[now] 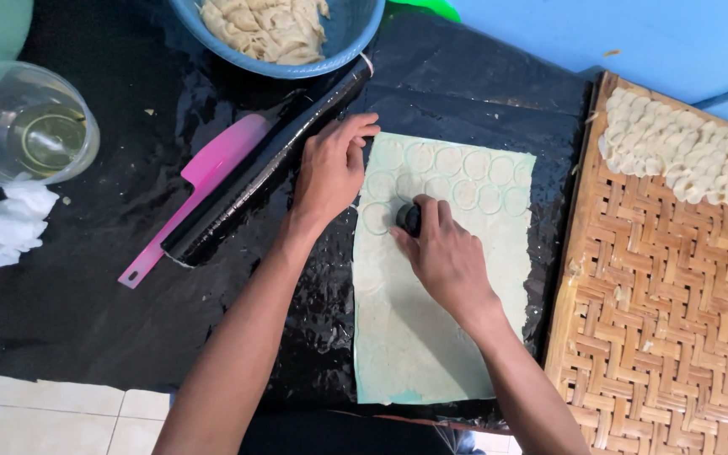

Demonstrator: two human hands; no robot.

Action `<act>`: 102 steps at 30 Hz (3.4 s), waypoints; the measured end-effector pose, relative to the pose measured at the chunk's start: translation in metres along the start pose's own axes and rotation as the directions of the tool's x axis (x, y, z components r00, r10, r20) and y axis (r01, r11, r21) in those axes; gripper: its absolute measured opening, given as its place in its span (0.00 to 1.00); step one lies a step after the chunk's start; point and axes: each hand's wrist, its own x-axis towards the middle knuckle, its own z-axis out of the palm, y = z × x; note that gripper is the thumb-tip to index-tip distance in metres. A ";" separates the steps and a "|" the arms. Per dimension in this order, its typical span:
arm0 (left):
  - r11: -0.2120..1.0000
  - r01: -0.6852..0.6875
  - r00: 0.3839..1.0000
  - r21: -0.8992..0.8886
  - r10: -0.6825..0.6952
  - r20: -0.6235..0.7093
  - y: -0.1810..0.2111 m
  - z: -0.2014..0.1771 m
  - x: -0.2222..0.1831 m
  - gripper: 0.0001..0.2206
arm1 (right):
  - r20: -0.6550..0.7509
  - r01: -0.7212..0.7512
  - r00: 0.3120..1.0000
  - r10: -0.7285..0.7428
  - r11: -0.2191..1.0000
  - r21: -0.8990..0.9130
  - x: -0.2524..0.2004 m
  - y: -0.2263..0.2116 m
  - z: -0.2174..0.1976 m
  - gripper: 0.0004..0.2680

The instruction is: The person rolls out a large sheet of dough and uses a circular cutter to create small, round wrappers for food production.

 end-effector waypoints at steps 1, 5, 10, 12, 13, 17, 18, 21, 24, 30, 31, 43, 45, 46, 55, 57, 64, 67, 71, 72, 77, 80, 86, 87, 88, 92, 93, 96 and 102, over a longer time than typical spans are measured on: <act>1.000 0.002 1.000 0.005 -0.002 -0.002 0.000 0.000 0.000 0.20 | 0.001 0.004 1.000 -0.004 1.000 0.003 0.001 0.001 0.004 0.19; 0.999 -0.019 1.000 -0.035 0.019 -0.015 -0.001 0.001 0.000 0.19 | -0.040 -0.007 0.999 0.001 0.986 -0.165 0.006 -0.003 0.022 0.18; 0.999 -0.009 1.000 -0.046 0.009 -0.006 -0.002 0.003 0.000 0.20 | -0.086 -0.018 0.996 -0.004 0.967 -0.254 0.007 0.005 0.030 0.18; 0.999 -0.016 1.000 -0.044 0.015 -0.009 -0.001 0.002 0.001 0.20 | 0.029 0.133 0.991 -0.130 0.963 -0.232 0.007 0.009 0.015 0.18; 0.999 -0.014 1.000 -0.047 0.014 -0.004 -0.001 0.002 0.000 0.20 | 0.031 0.128 0.992 -0.125 0.964 -0.232 0.006 0.006 0.022 0.18; 0.999 -0.045 0.999 -0.004 0.045 -0.023 -0.002 0.003 0.002 0.21 | -0.048 -0.013 0.999 -0.002 0.953 -0.303 0.008 0.004 0.034 0.22; 0.999 -0.044 0.999 -0.004 0.044 -0.032 -0.003 0.003 0.000 0.21 | -0.012 0.003 1.000 -0.007 0.958 -0.286 0.007 0.004 0.034 0.22; 0.999 -0.023 0.999 -0.038 0.022 -0.025 -0.001 0.001 0.001 0.20 | 0.158 0.020 0.987 -0.010 0.998 -0.056 0.009 0.019 0.014 0.19; 0.998 -0.024 0.999 -0.050 0.022 -0.034 -0.002 0.003 0.001 0.20 | 0.013 -0.102 0.995 0.101 0.994 0.044 -0.001 0.025 -0.007 0.20; 0.999 -0.007 1.000 -0.051 0.006 -0.020 -0.001 0.002 0.002 0.20 | -0.042 -0.037 0.998 0.038 0.999 0.021 -0.016 0.035 -0.005 0.19; 0.999 -0.009 1.000 -0.052 0.008 -0.016 0.001 0.002 0.003 0.20 | -0.043 -0.042 0.998 0.043 0.999 0.023 -0.014 0.033 -0.006 0.19; 1.000 0.009 1.000 -0.028 -0.009 0.000 0.002 0.001 0.004 0.21 | -0.033 0.022 0.999 -0.030 0.973 -0.229 0.000 0.035 0.010 0.18; 0.999 0.010 1.000 -0.035 -0.010 0.003 0.002 0.001 0.000 0.20 | -0.028 0.045 0.998 -0.053 0.970 -0.238 -0.002 0.032 0.004 0.18; 0.999 0.004 1.000 -0.037 -0.004 0.009 0.001 0.002 0.000 0.20 | -0.033 0.037 0.998 -0.046 0.971 -0.238 -0.004 0.030 0.009 0.18; 0.999 -0.010 1.000 -0.043 0.010 -0.012 0.002 -0.001 0.003 0.20 | 0.083 -0.271 0.960 0.266 0.961 0.052 -0.013 0.052 -0.012 0.21; 0.999 0.003 1.000 -0.040 -0.004 -0.008 0.002 0.000 0.001 0.20 | -0.054 -0.202 0.978 0.203 0.979 0.012 -0.024 0.060 -0.010 0.21; 1.000 0.010 1.000 -0.022 -0.010 0.000 0.000 0.001 0.001 0.21 | -0.113 -0.081 0.991 0.075 0.995 -0.051 -0.021 0.056 -0.003 0.20; 1.000 -0.003 1.000 -0.017 0.003 -0.006 -0.001 0.000 0.002 0.20 | -0.023 -0.203 0.979 0.202 0.961 -0.186 -0.012 0.053 0.006 0.20; 0.999 -0.024 1.000 -0.033 0.024 0.009 0.001 0.002 0.001 0.20 | -0.008 -0.217 0.975 0.221 0.948 -0.234 -0.016 0.058 0.009 0.20; 0.999 -0.038 0.999 -0.023 0.038 0.004 0.001 0.001 0.003 0.21 | -0.062 -0.085 0.995 0.075 0.977 -0.193 -0.016 0.063 0.008 0.19; 0.998 -0.058 0.998 -0.015 0.058 0.004 0.001 0.002 0.001 0.21 | -0.069 -0.163 0.986 0.150 0.953 -0.257 -0.016 0.058 0.014 0.20; 0.998 -0.065 0.998 0.002 0.065 -0.007 0.001 0.001 0.001 0.21 | -0.024 -0.197 0.980 0.197 0.955 -0.220 -0.014 0.062 0.012 0.20; 0.999 -0.052 0.999 -0.017 0.052 -0.007 0.001 0.001 0.002 0.21 | -0.067 -0.281 0.957 0.283 0.959 0.040 -0.030 0.077 -0.016 0.19; 0.999 -0.046 0.999 -0.005 0.046 -0.010 0.000 0.002 0.001 0.21 | -0.126 -0.323 0.937 0.325 0.946 0.044 -0.034 0.079 -0.018 0.19; 0.999 -0.045 0.999 -0.007 0.045 -0.013 0.001 0.001 0.001 0.21 | -0.126 -0.322 0.937 0.324 0.946 0.040 -0.036 0.082 -0.016 0.19; 0.999 -0.034 0.999 -0.008 0.034 0.012 0.002 0.001 0.002 0.20 | -0.121 -0.270 0.956 0.269 0.963 0.003 -0.039 0.089 -0.010 0.20; 1.000 -0.029 0.999 0.000 0.029 0.016 0.003 0.001 0.003 0.20 | -0.117 -0.247 0.962 0.245 0.969 -0.004 -0.038 0.089 -0.010 0.20; 0.999 -0.050 0.999 0.020 0.050 0.005 0.003 0.001 0.002 0.20 | -0.105 -0.246 0.967 0.233 0.960 -0.133 -0.029 0.085 -0.006 0.19; 0.999 -0.040 0.999 0.022 0.039 0.026 0.006 0.001 0.003 0.20 | -0.057 -0.230 0.973 0.223 0.948 -0.221 -0.023 0.091 0.001 0.18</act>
